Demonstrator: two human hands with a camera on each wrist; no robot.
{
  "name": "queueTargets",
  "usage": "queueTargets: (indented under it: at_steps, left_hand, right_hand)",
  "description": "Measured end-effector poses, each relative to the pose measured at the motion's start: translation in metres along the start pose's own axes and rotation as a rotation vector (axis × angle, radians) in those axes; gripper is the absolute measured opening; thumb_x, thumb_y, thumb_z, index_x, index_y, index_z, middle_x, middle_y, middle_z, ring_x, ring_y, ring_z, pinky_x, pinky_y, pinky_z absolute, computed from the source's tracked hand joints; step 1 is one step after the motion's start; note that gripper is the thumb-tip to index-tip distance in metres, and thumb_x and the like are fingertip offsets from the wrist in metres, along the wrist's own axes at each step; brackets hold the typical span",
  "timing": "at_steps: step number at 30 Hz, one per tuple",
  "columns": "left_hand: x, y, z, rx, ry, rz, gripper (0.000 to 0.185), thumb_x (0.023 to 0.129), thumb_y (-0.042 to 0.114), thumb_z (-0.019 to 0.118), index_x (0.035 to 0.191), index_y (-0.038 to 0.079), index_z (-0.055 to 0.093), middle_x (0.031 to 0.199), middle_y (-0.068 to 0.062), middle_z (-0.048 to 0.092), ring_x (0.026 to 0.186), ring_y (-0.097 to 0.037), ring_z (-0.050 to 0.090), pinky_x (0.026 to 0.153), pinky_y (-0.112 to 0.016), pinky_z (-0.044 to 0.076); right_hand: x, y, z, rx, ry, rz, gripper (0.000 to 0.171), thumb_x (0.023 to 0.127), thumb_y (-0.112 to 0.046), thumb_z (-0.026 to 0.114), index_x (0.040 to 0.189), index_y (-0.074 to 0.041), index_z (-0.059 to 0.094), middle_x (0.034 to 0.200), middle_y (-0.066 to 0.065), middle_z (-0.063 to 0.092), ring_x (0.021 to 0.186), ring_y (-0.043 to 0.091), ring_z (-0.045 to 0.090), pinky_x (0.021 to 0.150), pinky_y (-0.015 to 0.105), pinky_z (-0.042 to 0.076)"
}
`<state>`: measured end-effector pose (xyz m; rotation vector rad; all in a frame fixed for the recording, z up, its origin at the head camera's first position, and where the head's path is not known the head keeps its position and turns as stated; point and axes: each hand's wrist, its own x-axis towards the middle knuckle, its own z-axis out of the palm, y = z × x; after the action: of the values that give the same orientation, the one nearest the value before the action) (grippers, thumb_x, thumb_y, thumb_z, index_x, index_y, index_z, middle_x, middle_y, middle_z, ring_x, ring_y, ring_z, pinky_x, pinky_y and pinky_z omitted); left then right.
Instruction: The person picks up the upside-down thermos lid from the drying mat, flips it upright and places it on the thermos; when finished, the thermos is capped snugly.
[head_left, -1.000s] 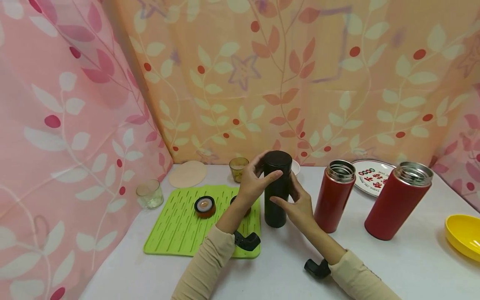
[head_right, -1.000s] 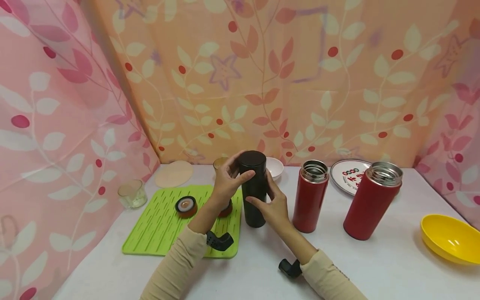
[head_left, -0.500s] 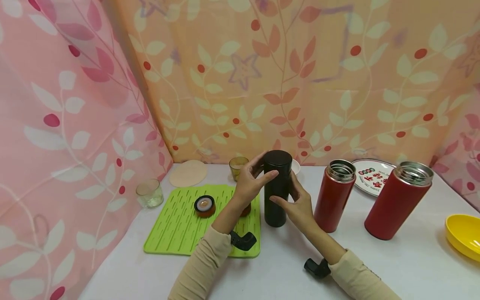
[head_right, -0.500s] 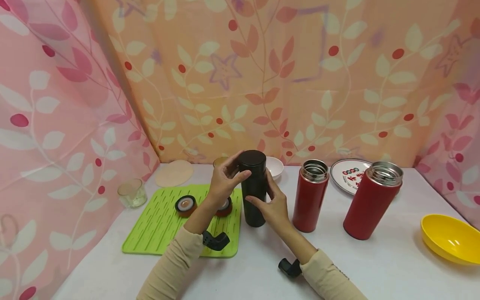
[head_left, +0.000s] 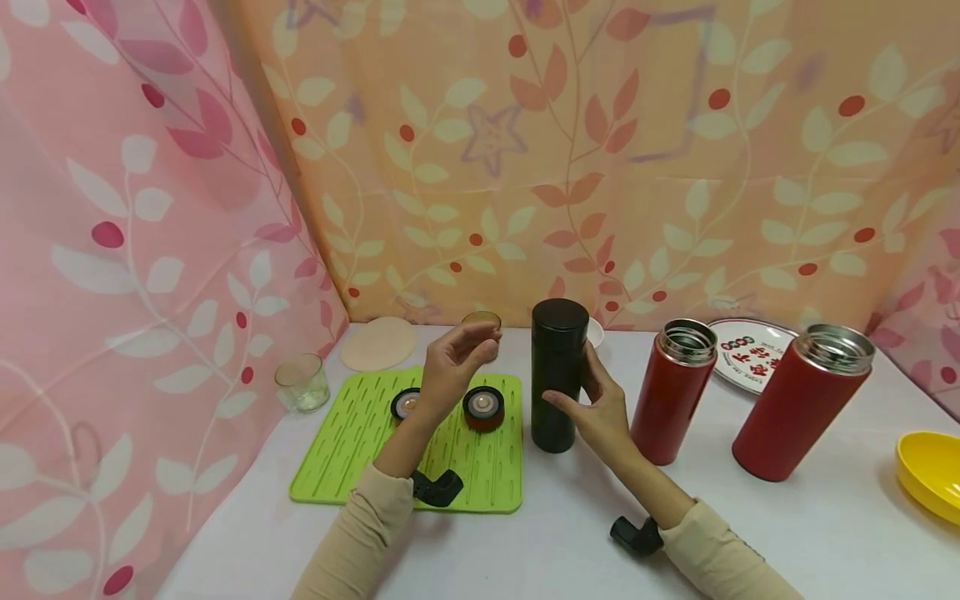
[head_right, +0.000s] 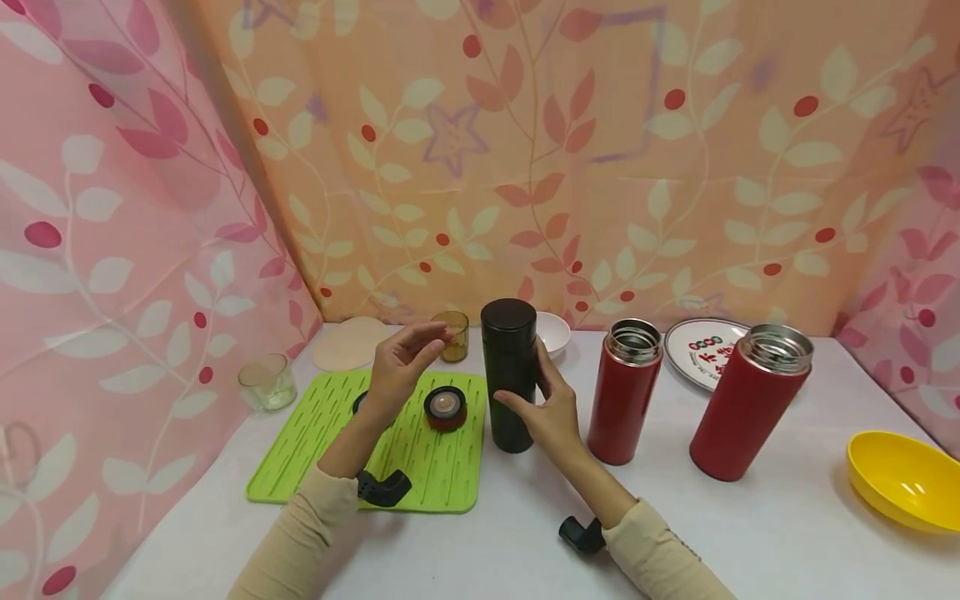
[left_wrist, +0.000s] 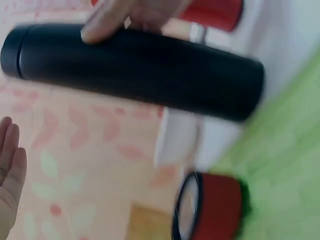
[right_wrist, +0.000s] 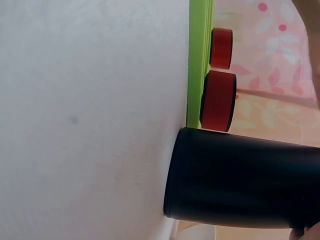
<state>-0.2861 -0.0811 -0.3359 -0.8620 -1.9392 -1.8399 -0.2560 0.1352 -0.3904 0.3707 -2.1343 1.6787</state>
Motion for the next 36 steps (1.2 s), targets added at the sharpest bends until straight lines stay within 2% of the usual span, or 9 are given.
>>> queueTargets:
  at_steps: [3, 8, 12, 16, 18, 20, 25, 30, 36]
  left_hand:
    - [-0.010, -0.007, -0.022, 0.087, 0.028, -0.033, 0.027, 0.088, 0.008, 0.060, 0.113, -0.002, 0.060, 0.106, -0.021, 0.063, 0.095, -0.012, 0.063, 0.082, -0.023, 0.052]
    - [-0.026, -0.021, -0.059, 0.298, 0.082, -0.138, 0.034, 0.085, 0.018, 0.066, 0.116, 0.005, 0.060, 0.112, -0.015, 0.063, 0.103, -0.022, 0.060, 0.094, -0.035, 0.047]
    - [-0.042, -0.030, -0.083, 0.446, 0.065, -0.293, 0.052, 0.081, 0.026, 0.070, 0.126, 0.009, 0.053, 0.127, -0.012, 0.054, 0.120, -0.027, 0.048, 0.103, -0.044, 0.037]
    - [-0.056, -0.038, -0.097, 0.573, 0.032, -0.450, 0.066, 0.080, 0.027, 0.072, 0.136, 0.009, 0.043, 0.138, -0.013, 0.042, 0.130, -0.033, 0.036, 0.103, -0.052, 0.034]
    - [-0.061, -0.042, -0.102, 0.622, 0.014, -0.500, 0.070, 0.080, 0.025, 0.072, 0.138, 0.006, 0.039, 0.141, -0.016, 0.038, 0.131, -0.036, 0.033, 0.102, -0.055, 0.034]
    - [-0.065, -0.047, -0.106, 0.646, -0.008, -0.532, 0.072, 0.080, 0.024, 0.072, 0.139, 0.003, 0.037, 0.141, -0.020, 0.036, 0.130, -0.039, 0.033, 0.100, -0.056, 0.035]
    - [-0.071, -0.057, -0.111, 0.604, -0.068, -0.590, 0.083, 0.076, 0.028, 0.075, 0.140, -0.002, 0.032, 0.141, -0.025, 0.036, 0.129, -0.041, 0.034, 0.100, -0.054, 0.037]
    - [-0.073, -0.062, -0.111, 0.546, -0.089, -0.586, 0.085, 0.072, 0.028, 0.078, 0.139, -0.002, 0.034, 0.138, -0.024, 0.041, 0.125, -0.038, 0.041, 0.099, -0.050, 0.039]
    - [-0.076, -0.063, -0.113, 0.512, -0.100, -0.583, 0.081, 0.074, 0.019, 0.077, 0.138, -0.005, 0.033, 0.136, -0.026, 0.042, 0.122, -0.040, 0.045, 0.096, -0.049, 0.042]
  right_hand:
    - [0.000, 0.001, 0.001, 0.010, 0.005, -0.006, 0.090, 0.074, -0.027, 0.076, 0.144, -0.035, 0.021, 0.146, -0.002, 0.036, 0.129, 0.017, 0.043, 0.102, 0.038, 0.036]
    - [0.001, 0.001, -0.001, 0.005, 0.003, -0.011, 0.089, 0.075, -0.028, 0.076, 0.145, -0.035, 0.020, 0.146, -0.002, 0.036, 0.129, 0.016, 0.042, 0.103, 0.038, 0.036]
    - [0.002, 0.000, -0.002, 0.004, 0.001, -0.004, 0.089, 0.075, -0.028, 0.075, 0.145, -0.034, 0.020, 0.146, -0.002, 0.036, 0.130, 0.017, 0.042, 0.103, 0.039, 0.035]
    - [0.002, -0.001, -0.001, 0.016, -0.008, 0.012, 0.089, 0.075, -0.028, 0.075, 0.145, -0.033, 0.020, 0.147, -0.003, 0.035, 0.130, 0.017, 0.041, 0.104, 0.038, 0.034]
    - [0.001, 0.000, 0.000, 0.017, -0.012, 0.015, 0.090, 0.075, -0.029, 0.075, 0.145, -0.034, 0.019, 0.147, -0.004, 0.034, 0.131, 0.017, 0.041, 0.104, 0.037, 0.035]
    - [0.000, 0.001, 0.001, 0.017, -0.011, 0.017, 0.090, 0.075, -0.030, 0.075, 0.145, -0.035, 0.019, 0.147, -0.005, 0.033, 0.131, 0.016, 0.041, 0.103, 0.036, 0.035]
    - [-0.001, 0.002, 0.002, 0.021, -0.004, 0.016, 0.090, 0.074, -0.029, 0.076, 0.144, -0.038, 0.020, 0.147, -0.007, 0.034, 0.130, 0.015, 0.042, 0.103, 0.035, 0.036]
    - [-0.003, -0.006, 0.001, 0.027, -0.008, 0.006, 0.089, 0.076, -0.024, 0.075, 0.146, -0.032, 0.020, 0.147, -0.003, 0.034, 0.130, 0.017, 0.041, 0.103, 0.037, 0.035]
    - [-0.002, 0.000, 0.001, 0.010, -0.012, -0.009, 0.089, 0.075, -0.029, 0.075, 0.144, -0.038, 0.019, 0.147, -0.007, 0.033, 0.130, 0.013, 0.041, 0.103, 0.035, 0.036]
